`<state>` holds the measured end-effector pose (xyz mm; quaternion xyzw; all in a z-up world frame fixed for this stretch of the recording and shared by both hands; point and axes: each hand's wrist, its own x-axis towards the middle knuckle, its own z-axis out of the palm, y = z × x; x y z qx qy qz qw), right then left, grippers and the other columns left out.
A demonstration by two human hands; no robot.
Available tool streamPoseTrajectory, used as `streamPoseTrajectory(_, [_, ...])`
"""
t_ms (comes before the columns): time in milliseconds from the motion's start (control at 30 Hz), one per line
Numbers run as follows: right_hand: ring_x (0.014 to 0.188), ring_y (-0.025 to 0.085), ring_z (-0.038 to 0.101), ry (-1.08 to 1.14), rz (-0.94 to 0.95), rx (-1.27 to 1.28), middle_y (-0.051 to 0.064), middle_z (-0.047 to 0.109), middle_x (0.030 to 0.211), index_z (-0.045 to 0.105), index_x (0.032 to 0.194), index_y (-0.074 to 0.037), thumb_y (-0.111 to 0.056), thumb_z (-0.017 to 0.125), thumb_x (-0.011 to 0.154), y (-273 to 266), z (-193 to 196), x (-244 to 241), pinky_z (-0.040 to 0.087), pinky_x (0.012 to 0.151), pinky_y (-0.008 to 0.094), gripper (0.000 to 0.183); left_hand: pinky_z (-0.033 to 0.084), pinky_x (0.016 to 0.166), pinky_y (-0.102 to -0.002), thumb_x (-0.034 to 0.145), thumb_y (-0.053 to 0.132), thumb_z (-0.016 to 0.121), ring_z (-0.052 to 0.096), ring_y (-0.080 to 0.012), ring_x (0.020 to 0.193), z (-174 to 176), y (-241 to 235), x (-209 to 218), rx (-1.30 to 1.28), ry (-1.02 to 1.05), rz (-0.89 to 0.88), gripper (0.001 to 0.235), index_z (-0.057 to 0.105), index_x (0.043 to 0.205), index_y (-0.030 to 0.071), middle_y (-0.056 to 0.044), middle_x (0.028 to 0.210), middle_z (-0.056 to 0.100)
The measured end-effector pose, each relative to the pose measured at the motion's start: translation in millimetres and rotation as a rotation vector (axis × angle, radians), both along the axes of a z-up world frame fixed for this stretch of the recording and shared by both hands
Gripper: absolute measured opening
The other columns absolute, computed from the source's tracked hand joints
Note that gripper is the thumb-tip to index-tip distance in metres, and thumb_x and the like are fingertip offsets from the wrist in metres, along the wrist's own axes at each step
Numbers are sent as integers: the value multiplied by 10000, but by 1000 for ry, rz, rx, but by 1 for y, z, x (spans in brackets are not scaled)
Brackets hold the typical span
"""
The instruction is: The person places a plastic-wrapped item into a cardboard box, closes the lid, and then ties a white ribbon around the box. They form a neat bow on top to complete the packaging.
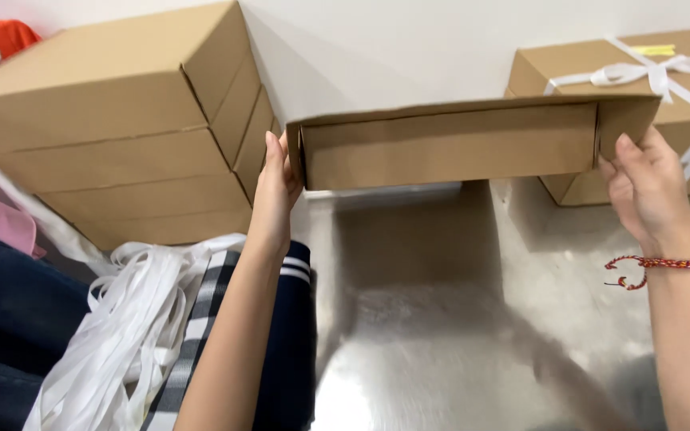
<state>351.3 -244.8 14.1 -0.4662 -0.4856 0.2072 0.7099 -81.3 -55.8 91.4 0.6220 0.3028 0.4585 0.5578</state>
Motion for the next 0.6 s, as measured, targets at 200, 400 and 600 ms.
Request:
streamPoseTrajectory(200, [1055, -33, 603, 151, -38, 87, -78, 649, 1213, 597, 1360, -137, -286, 601, 1161, 44, 23, 5, 486, 927, 122, 248, 272, 1286, -410, 962, 673, 268, 370, -295, 1594, 11, 43, 27, 73, -98, 79, 893, 460, 1579, 55, -155, 1698, 425])
streamPoseTrajectory(400, [904, -74, 553, 233, 3, 241, -124, 592, 1020, 625, 1370, -112, -244, 636, 1139, 64, 14, 12, 506, 814, 65, 267, 307, 1260, -366, 988, 637, 294, 411, -281, 1572, 10, 57, 39, 108, -95, 159, 881, 460, 1557, -15, -163, 1679, 449])
streamPoseTrajectory(600, [1283, -5, 650, 87, -8, 240, 51, 619, 1545, 386, 1704, -3, -259, 531, 1147, 62, 30, -20, 536, 1026, 65, 630, 345, 1226, -349, 1059, 518, 290, 479, -265, 1528, 2, 51, 41, 184, -176, 129, 727, 487, 1550, 19, -156, 1642, 506])
